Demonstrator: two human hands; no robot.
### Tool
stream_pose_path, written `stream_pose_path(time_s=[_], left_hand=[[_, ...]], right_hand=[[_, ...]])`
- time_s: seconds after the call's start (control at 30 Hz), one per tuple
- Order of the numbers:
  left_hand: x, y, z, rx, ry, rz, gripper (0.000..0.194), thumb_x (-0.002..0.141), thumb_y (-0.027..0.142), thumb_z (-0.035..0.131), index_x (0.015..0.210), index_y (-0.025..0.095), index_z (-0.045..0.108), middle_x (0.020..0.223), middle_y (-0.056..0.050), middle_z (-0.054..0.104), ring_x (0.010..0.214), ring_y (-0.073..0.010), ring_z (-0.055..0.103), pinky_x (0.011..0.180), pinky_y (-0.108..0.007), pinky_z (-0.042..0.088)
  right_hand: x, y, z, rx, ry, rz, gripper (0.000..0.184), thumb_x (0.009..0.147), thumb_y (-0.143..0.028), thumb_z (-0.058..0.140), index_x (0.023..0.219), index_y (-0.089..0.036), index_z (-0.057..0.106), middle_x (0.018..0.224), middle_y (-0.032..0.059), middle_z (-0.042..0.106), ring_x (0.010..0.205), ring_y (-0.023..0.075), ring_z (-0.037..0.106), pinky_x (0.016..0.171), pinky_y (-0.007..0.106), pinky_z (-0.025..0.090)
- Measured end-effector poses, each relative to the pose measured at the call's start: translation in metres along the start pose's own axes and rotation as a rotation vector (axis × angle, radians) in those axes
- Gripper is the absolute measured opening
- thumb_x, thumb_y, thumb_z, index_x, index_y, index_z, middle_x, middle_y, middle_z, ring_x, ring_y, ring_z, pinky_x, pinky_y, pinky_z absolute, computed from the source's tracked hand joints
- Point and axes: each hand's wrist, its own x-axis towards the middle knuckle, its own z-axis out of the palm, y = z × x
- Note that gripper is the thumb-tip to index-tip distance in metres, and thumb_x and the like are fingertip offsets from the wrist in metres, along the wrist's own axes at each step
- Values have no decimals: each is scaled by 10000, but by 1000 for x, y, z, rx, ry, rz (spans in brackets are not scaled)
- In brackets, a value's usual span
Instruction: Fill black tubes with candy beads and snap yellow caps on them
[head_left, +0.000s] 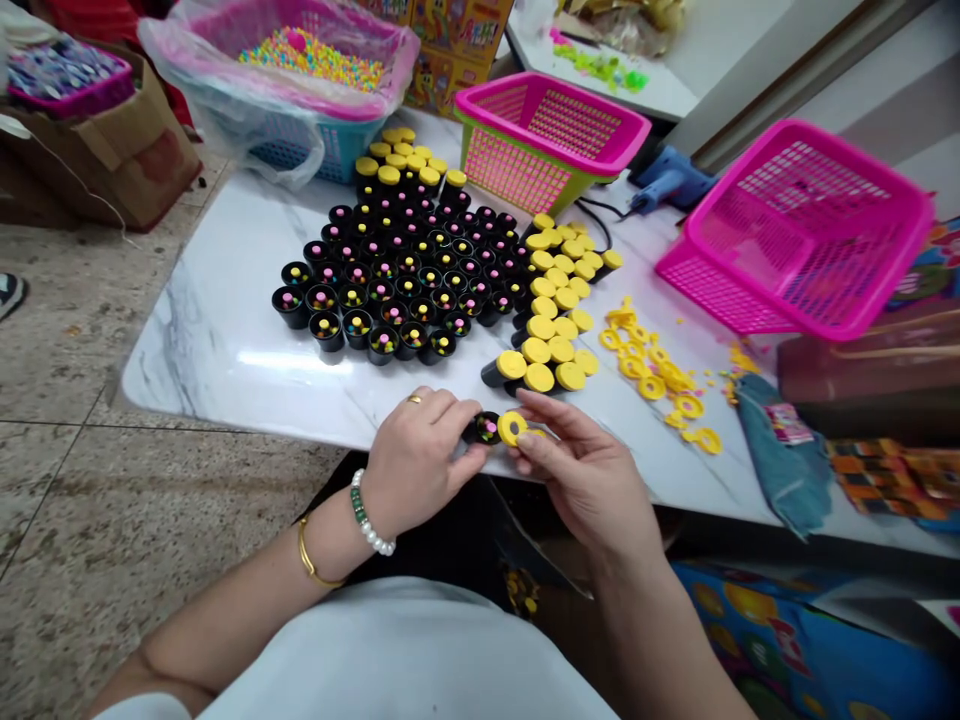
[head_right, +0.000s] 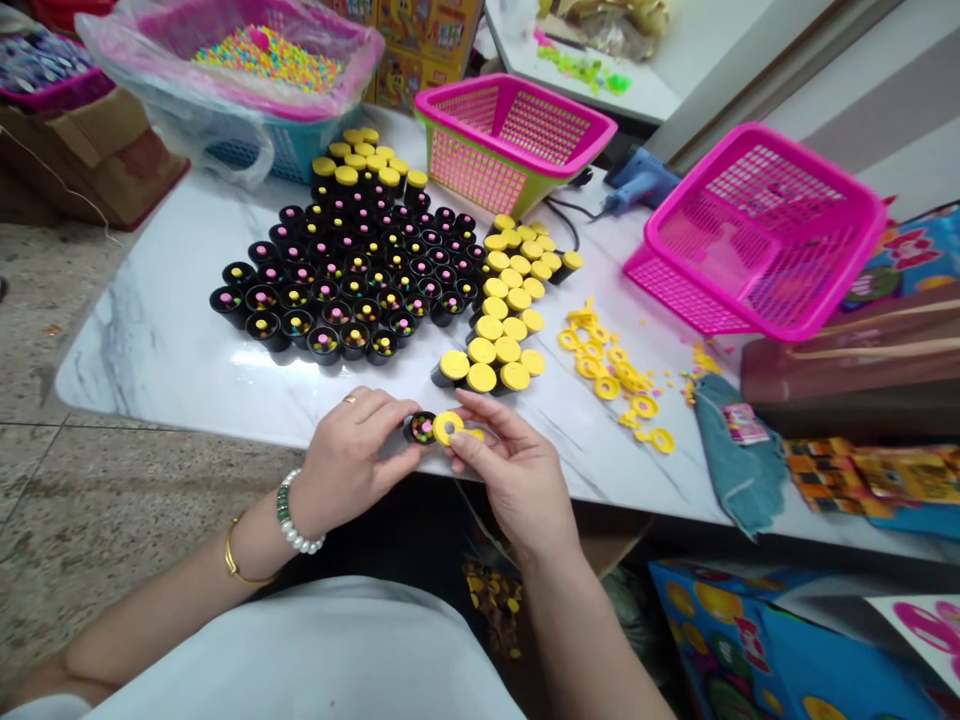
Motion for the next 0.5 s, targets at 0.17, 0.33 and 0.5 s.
stream_pose_path(time_s=[0.17, 0.33, 0.5], left_hand=[[1, 0, 0, 15, -3, 8, 153, 888, 269, 576, 990, 168, 628, 830, -48, 609, 808, -207, 525, 721, -335, 455], [1, 1, 0, -1, -7, 6, 167, 901, 302, 578, 991, 175, 640, 810, -43, 608, 799, -206, 525, 719, -337, 448], [2, 1, -2, -17, -36, 3, 152, 907, 294, 571, 971, 174, 639, 800, -39, 603, 797, -202, 528, 719, -328, 442]], right_hand=[[5, -5, 6, -114, -59, 18, 268, 629, -316, 851, 852, -190, 772, 622, 5, 674, 472, 89, 537, 433, 208, 467], [10, -12, 15, -128, -72, 60, 254, 670, -330, 822, 853, -175, 737, 601, 1, 673, 422, 83, 541, 420, 197, 473], [9, -8, 15, -98, -95, 126, 293, 676, -369, 816, 850, -164, 698, 571, -1, 670, 446, 109, 607, 481, 216, 540]])
